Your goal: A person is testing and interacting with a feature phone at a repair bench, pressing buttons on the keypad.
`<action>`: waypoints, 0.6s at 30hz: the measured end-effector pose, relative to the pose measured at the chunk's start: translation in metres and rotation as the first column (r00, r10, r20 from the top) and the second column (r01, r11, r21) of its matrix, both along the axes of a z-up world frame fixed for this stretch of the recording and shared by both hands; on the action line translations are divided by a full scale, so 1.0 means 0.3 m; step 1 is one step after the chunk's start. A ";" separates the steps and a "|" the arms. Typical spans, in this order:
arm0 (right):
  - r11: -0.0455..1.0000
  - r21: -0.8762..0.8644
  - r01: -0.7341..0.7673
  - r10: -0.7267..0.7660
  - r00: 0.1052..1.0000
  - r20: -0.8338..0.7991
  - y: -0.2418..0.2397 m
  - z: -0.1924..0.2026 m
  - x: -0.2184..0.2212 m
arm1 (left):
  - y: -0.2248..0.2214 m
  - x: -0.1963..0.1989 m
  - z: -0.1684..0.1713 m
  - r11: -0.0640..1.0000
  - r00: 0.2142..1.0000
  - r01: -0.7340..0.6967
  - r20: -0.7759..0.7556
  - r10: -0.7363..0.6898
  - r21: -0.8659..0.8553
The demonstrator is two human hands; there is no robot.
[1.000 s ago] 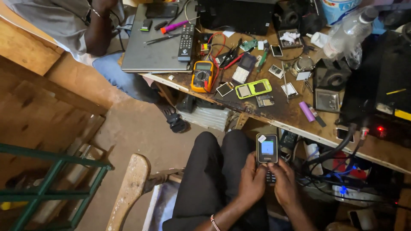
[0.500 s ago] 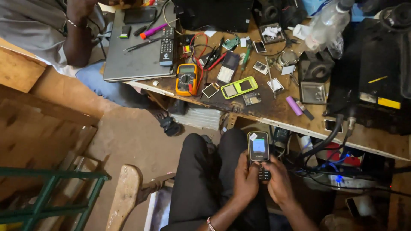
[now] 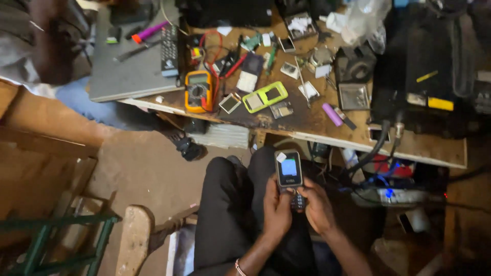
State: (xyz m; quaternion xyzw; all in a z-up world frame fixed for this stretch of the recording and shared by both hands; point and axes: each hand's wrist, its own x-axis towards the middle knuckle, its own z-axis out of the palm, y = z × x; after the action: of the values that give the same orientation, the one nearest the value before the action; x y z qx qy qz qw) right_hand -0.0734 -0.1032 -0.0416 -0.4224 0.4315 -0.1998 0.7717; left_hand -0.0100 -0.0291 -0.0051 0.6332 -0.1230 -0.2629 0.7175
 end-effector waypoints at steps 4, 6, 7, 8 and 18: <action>0.987 -0.125 -0.101 0.104 0.994 0.022 -0.004 0.076 0.007 | 0.009 -0.008 0.035 0.997 0.997 0.039 0.064 -0.044 0.066; 0.985 -0.157 -0.069 0.088 0.989 0.121 -0.010 0.058 0.006 | 0.005 -0.009 0.034 0.998 0.995 0.055 0.075 -0.058 0.036; 0.985 -0.160 -0.064 0.084 0.989 0.125 -0.011 0.061 0.008 | 0.005 -0.006 0.042 0.998 0.995 0.060 0.080 -0.062 0.034; 0.978 -0.197 -0.072 0.100 0.986 0.134 -0.012 0.064 0.011 | 0.006 -0.002 0.050 0.997 0.994 0.071 0.076 -0.072 0.019; 0.924 -0.342 -0.169 0.205 0.976 0.070 0.006 0.134 0.032 | 0.017 0.009 0.057 0.998 0.997 0.055 0.055 -0.056 0.006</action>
State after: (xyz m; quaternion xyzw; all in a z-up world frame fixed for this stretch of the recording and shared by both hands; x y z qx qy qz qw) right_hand -0.0639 -0.1015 -0.0014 -0.5750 0.3081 -0.2171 0.7261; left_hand -0.0073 -0.0241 0.0120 0.6382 -0.1597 -0.2655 0.7048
